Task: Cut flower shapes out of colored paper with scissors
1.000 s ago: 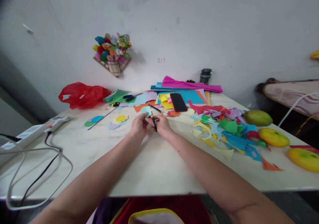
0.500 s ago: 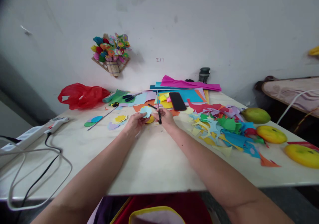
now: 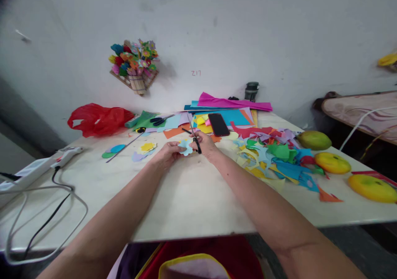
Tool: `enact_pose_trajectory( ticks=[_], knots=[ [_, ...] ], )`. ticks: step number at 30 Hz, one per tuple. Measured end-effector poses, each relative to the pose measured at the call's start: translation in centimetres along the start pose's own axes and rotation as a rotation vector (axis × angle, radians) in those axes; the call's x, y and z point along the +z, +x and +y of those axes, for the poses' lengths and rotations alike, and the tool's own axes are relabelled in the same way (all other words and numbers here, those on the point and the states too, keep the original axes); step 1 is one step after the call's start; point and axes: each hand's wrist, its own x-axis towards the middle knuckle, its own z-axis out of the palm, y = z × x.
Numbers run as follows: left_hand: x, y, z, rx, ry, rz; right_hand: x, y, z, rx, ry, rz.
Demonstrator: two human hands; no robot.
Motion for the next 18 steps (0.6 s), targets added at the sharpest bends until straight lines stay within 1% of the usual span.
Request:
enact_pose_trajectory(
  ticks=[5,12,18],
  knots=[
    [0.0,0.1,0.0,-0.015,-0.029,0.018,0.1,0.2,0.2,-0.008,-0.006,0.029],
    [0.1,0.2,-0.3,0.069,-0.095,0.077,0.8,0.2,0.7,-0.022,0.03,0.123],
    [0.1,0.4,-0.4,0.116,-0.056,0.098,1.1,0.1,0.8,-0.035,0.033,0.162]
  ],
)
